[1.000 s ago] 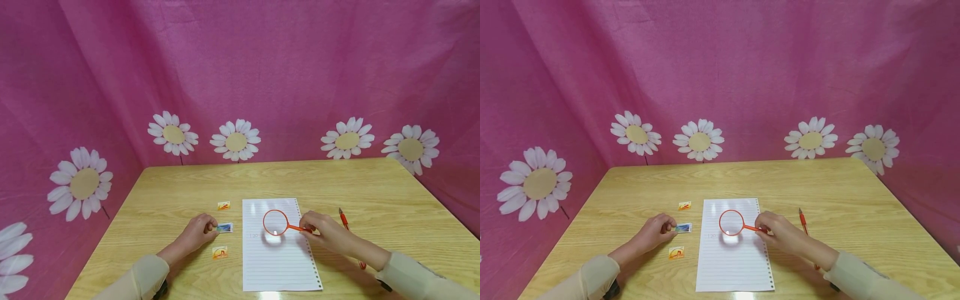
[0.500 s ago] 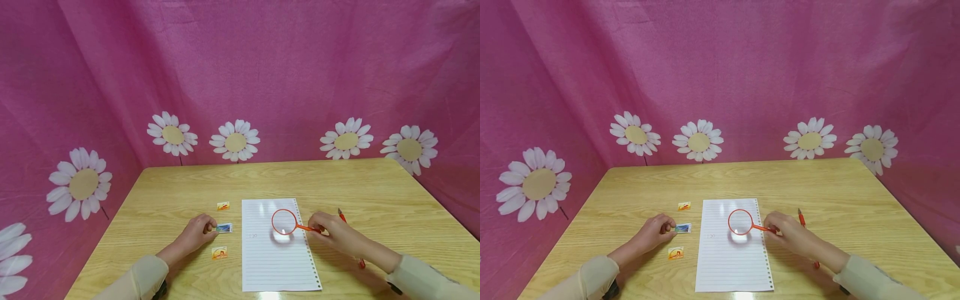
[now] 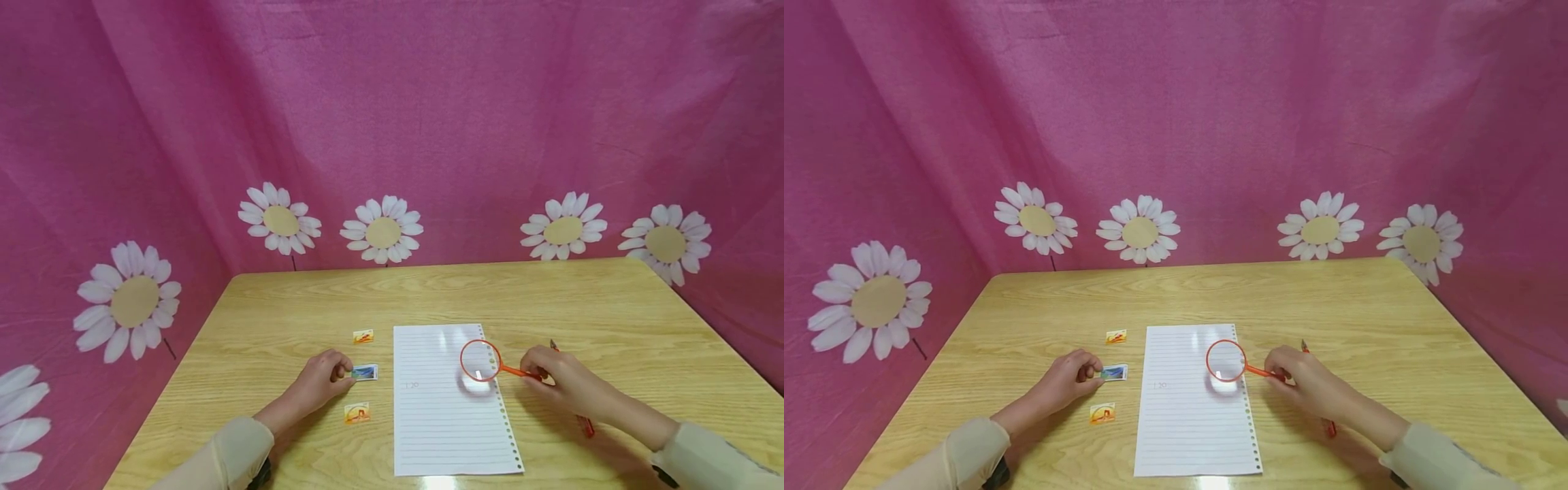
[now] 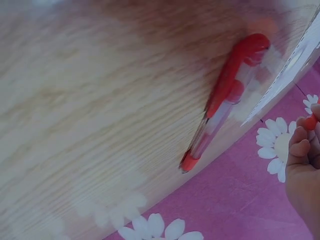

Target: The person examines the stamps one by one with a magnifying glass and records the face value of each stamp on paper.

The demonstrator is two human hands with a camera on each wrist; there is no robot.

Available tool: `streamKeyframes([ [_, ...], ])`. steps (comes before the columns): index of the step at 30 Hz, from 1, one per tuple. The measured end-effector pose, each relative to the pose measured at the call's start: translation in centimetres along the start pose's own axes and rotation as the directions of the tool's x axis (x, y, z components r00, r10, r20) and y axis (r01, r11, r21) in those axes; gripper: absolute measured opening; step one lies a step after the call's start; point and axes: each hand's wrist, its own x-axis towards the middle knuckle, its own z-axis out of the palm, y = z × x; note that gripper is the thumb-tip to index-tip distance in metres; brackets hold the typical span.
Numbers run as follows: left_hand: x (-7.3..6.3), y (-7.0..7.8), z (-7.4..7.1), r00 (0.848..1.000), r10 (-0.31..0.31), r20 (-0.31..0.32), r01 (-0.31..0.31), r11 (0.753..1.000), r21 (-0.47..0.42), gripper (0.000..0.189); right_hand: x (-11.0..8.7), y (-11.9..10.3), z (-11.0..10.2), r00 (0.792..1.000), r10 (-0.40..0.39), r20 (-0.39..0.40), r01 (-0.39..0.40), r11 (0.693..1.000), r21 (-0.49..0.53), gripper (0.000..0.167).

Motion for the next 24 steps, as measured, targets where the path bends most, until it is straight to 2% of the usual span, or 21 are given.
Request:
streamKeyframes([
  [18,0.0,-0.1,0.0,1.000,0.015,0.008,-0.015,1.000,-0.006,0.013,-2.2,0.8,-1.4,0.999,0.037,0.006,-0.036,0.999,-0.033,0.038],
  [24,-0.1,-0.1,0.1,1.000,0.003,0.012,-0.003,1.000,-0.003,0.013,-3.0,0.9,-1.7,0.995,0.092,0.028,-0.092,0.996,-0.021,0.036],
])
